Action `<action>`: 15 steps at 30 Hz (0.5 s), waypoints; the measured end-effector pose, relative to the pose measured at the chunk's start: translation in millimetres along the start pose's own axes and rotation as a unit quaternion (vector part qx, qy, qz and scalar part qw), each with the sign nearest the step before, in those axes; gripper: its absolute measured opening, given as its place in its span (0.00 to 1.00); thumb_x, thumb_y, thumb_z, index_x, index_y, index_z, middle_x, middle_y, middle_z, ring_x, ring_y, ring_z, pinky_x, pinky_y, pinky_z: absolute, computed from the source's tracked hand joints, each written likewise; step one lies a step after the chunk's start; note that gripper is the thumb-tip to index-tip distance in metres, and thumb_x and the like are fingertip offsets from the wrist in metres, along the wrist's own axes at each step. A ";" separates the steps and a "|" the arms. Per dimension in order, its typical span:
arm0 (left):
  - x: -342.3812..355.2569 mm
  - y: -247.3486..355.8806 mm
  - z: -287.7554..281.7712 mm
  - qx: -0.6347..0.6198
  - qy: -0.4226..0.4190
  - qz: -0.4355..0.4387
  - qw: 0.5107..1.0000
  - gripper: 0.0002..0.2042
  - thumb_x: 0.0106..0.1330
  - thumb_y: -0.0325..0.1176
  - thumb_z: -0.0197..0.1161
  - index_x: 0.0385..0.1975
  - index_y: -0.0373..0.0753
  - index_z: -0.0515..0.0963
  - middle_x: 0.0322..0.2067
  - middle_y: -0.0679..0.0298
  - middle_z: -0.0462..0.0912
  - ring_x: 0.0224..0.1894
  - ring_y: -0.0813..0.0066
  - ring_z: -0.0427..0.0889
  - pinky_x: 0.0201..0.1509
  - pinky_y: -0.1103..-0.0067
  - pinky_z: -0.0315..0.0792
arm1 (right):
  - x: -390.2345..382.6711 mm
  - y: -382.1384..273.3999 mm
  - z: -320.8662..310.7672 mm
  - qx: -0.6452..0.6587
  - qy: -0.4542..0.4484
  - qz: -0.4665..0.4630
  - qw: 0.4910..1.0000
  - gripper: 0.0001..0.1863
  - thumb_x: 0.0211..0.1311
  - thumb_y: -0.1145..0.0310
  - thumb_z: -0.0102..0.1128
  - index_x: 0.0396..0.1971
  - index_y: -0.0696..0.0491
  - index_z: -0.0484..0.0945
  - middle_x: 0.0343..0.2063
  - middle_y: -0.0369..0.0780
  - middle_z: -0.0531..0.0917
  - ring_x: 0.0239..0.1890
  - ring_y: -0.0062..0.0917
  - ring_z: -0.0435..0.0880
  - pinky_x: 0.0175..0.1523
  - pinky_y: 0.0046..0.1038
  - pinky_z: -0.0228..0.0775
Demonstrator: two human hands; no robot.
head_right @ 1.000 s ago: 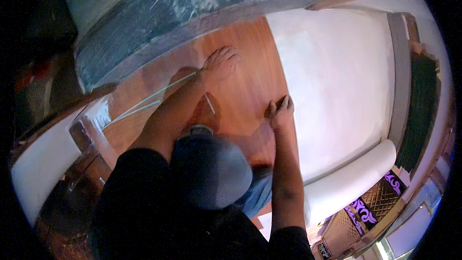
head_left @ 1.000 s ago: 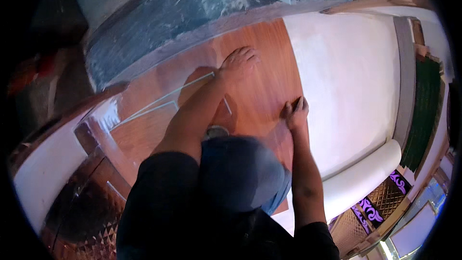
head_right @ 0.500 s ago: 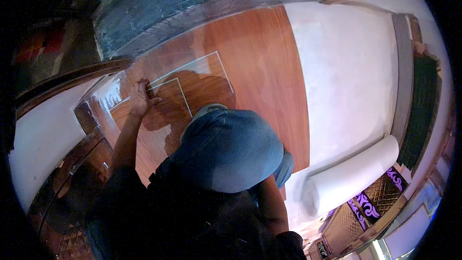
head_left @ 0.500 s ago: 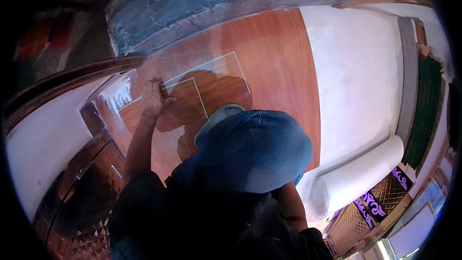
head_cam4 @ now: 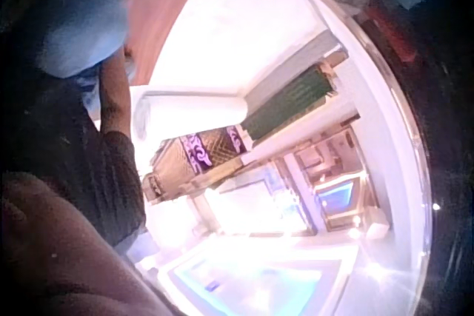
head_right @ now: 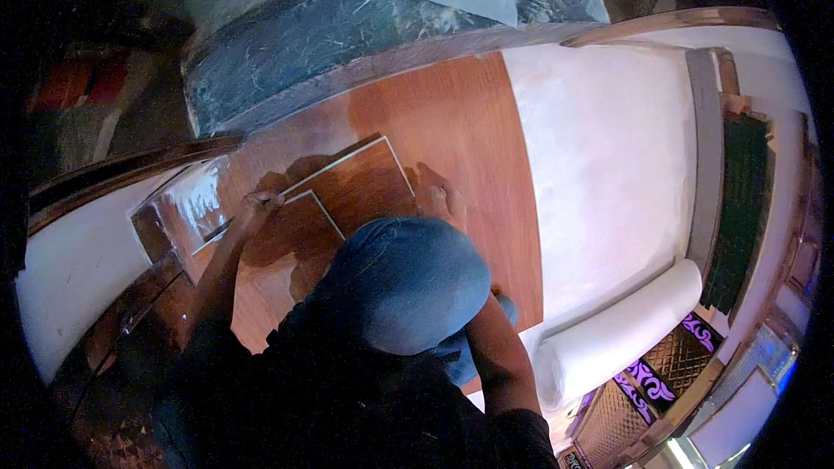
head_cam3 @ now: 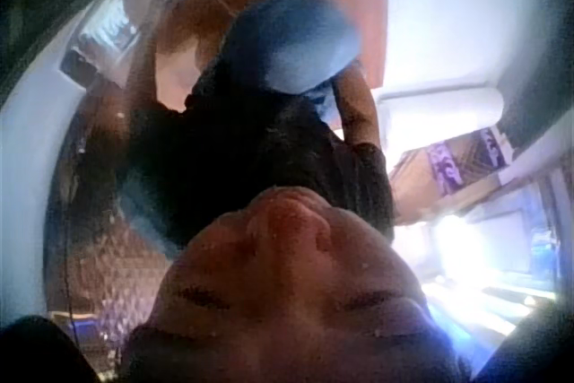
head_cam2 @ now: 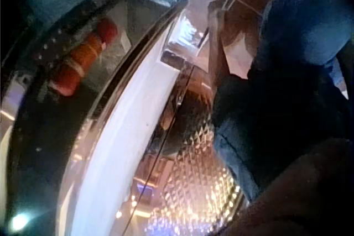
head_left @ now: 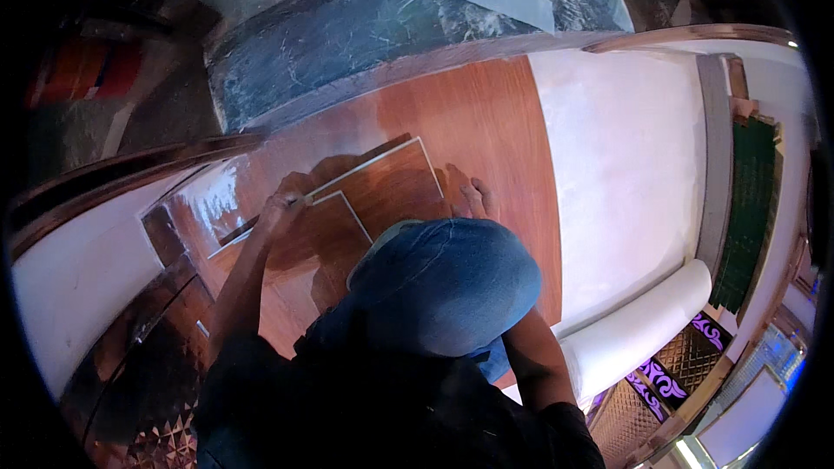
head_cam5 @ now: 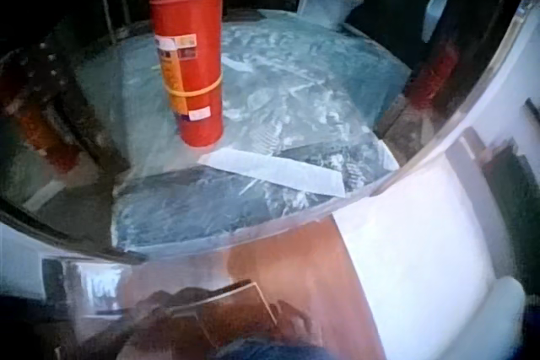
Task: The person installs wooden flooring planks on a subfloor, using a hammer to secure them. They then mark a plank with a pencil and cut it to size using a table saw.
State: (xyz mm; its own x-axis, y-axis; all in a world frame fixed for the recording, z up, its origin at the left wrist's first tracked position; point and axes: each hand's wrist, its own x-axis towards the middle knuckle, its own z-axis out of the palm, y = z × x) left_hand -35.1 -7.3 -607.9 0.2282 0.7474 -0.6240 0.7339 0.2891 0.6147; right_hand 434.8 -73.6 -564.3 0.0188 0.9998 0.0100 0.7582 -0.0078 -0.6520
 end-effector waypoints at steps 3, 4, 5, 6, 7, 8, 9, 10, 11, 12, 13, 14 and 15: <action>-10.8 79.1 -19.9 0.010 -0.004 0.025 1.000 0.17 0.78 0.46 0.60 0.39 0.38 0.86 0.34 0.51 0.87 0.39 0.53 0.86 0.48 0.62 0.77 | 47.7 -61.7 -48.9 -0.006 0.042 -0.054 0.998 0.22 0.69 0.67 0.68 0.60 0.54 0.79 0.65 0.49 0.76 0.69 0.49 0.74 0.71 0.52 0.66; -12.7 111.9 -24.2 0.036 0.006 0.050 0.998 0.17 0.78 0.46 0.59 0.39 0.38 0.87 0.35 0.51 0.87 0.40 0.52 0.86 0.48 0.62 0.78 | 61.3 -76.5 -65.0 -0.009 0.057 -0.075 0.996 0.20 0.69 0.67 0.67 0.60 0.52 0.80 0.64 0.48 0.77 0.68 0.48 0.74 0.71 0.52 0.67; -12.6 143.6 -25.3 0.062 0.018 0.077 0.995 0.17 0.79 0.45 0.58 0.39 0.39 0.87 0.36 0.51 0.88 0.41 0.50 0.87 0.48 0.61 0.78 | 71.6 -80.3 -75.7 -0.048 0.057 -0.121 0.990 0.21 0.69 0.65 0.67 0.59 0.52 0.80 0.64 0.48 0.78 0.67 0.48 0.75 0.71 0.52 0.67; -9.9 172.4 -25.5 0.069 0.016 0.104 0.992 0.16 0.78 0.44 0.58 0.40 0.40 0.87 0.37 0.53 0.88 0.42 0.50 0.87 0.49 0.61 0.79 | 81.9 -82.3 -83.7 -0.086 0.055 -0.168 0.981 0.21 0.69 0.62 0.67 0.59 0.52 0.80 0.63 0.48 0.78 0.66 0.48 0.77 0.71 0.51 0.67; -4.5 200.4 -23.6 0.076 0.015 0.130 0.989 0.15 0.78 0.43 0.57 0.40 0.42 0.88 0.38 0.54 0.89 0.43 0.50 0.87 0.50 0.61 0.79 | 90.2 -84.2 -90.9 -0.123 0.053 -0.213 0.968 0.22 0.69 0.60 0.67 0.59 0.52 0.80 0.63 0.48 0.79 0.64 0.47 0.78 0.71 0.50 0.67; 2.7 227.4 -18.2 0.082 0.013 0.156 0.984 0.14 0.78 0.41 0.57 0.41 0.43 0.88 0.39 0.56 0.89 0.44 0.50 0.88 0.50 0.61 0.80 | 98.8 -87.5 -97.5 -0.175 0.033 -0.234 0.956 0.23 0.68 0.57 0.68 0.58 0.52 0.81 0.61 0.48 0.80 0.63 0.46 0.79 0.70 0.51 0.67; 10.4 253.5 -9.3 0.068 0.027 0.246 0.967 0.14 0.79 0.43 0.57 0.42 0.44 0.87 0.38 0.54 0.88 0.42 0.49 0.87 0.49 0.60 0.79 | 107.4 -90.8 -101.9 -0.224 0.013 -0.254 0.941 0.24 0.67 0.55 0.68 0.57 0.52 0.81 0.59 0.48 0.81 0.61 0.45 0.80 0.70 0.51 0.67; 18.9 278.1 2.4 0.051 0.040 0.331 0.941 0.14 0.80 0.45 0.58 0.43 0.44 0.87 0.36 0.51 0.87 0.41 0.48 0.87 0.48 0.59 0.79 | 111.9 -94.1 -107.0 -0.272 -0.009 -0.272 0.923 0.24 0.66 0.52 0.69 0.56 0.52 0.81 0.57 0.47 0.82 0.60 0.44 0.81 0.69 0.52 0.67; 32.9 292.9 20.4 0.071 0.033 0.375 0.924 0.15 0.80 0.45 0.57 0.44 0.44 0.86 0.38 0.52 0.87 0.42 0.49 0.87 0.49 0.59 0.79 | 115.7 -99.6 -114.4 -0.293 -0.054 -0.210 0.931 0.23 0.65 0.53 0.70 0.53 0.52 0.82 0.53 0.46 0.83 0.57 0.42 0.83 0.67 0.50 0.70; 51.2 305.4 43.3 0.088 0.025 0.420 0.903 0.15 0.80 0.45 0.56 0.44 0.43 0.86 0.39 0.53 0.87 0.43 0.50 0.87 0.50 0.59 0.79 | 118.5 -103.2 -127.5 -0.315 -0.100 -0.146 0.932 0.21 0.64 0.53 0.72 0.50 0.51 0.83 0.48 0.45 0.85 0.55 0.40 0.84 0.64 0.47 0.72; 68.8 320.0 61.2 0.069 -0.053 0.397 0.914 0.15 0.80 0.45 0.56 0.43 0.42 0.85 0.41 0.53 0.87 0.46 0.50 0.86 0.52 0.59 0.78 | 117.7 -100.0 -136.8 -0.330 -0.147 -0.082 0.929 0.20 0.63 0.53 0.73 0.47 0.51 0.84 0.44 0.44 0.86 0.53 0.38 0.85 0.62 0.45 0.74; 81.5 338.2 79.0 0.047 -0.131 0.374 0.917 0.15 0.79 0.45 0.57 0.43 0.42 0.85 0.43 0.53 0.87 0.48 0.50 0.85 0.54 0.59 0.78 | 113.4 -81.8 -152.4 -0.338 -0.130 -0.086 0.928 0.19 0.63 0.51 0.74 0.42 0.51 0.85 0.38 0.43 0.86 0.46 0.38 0.87 0.55 0.43 0.77; 82.4 362.5 92.0 0.060 -0.104 0.408 0.905 0.13 0.78 0.43 0.58 0.41 0.42 0.85 0.43 0.53 0.87 0.49 0.51 0.85 0.54 0.59 0.77 | 109.6 -59.2 -173.1 -0.345 -0.110 -0.094 0.927 0.19 0.62 0.50 0.75 0.38 0.51 0.86 0.32 0.41 0.86 0.40 0.37 0.88 0.48 0.40 0.80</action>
State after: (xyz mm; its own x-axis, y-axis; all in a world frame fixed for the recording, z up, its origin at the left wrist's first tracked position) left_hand 308.5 104.1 -480.8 0.8312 0.5513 -0.0715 0.3292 -0.3844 0.8625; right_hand 504.9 33.0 -393.3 -0.2315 0.9639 -0.1312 0.9727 0.2318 -0.0138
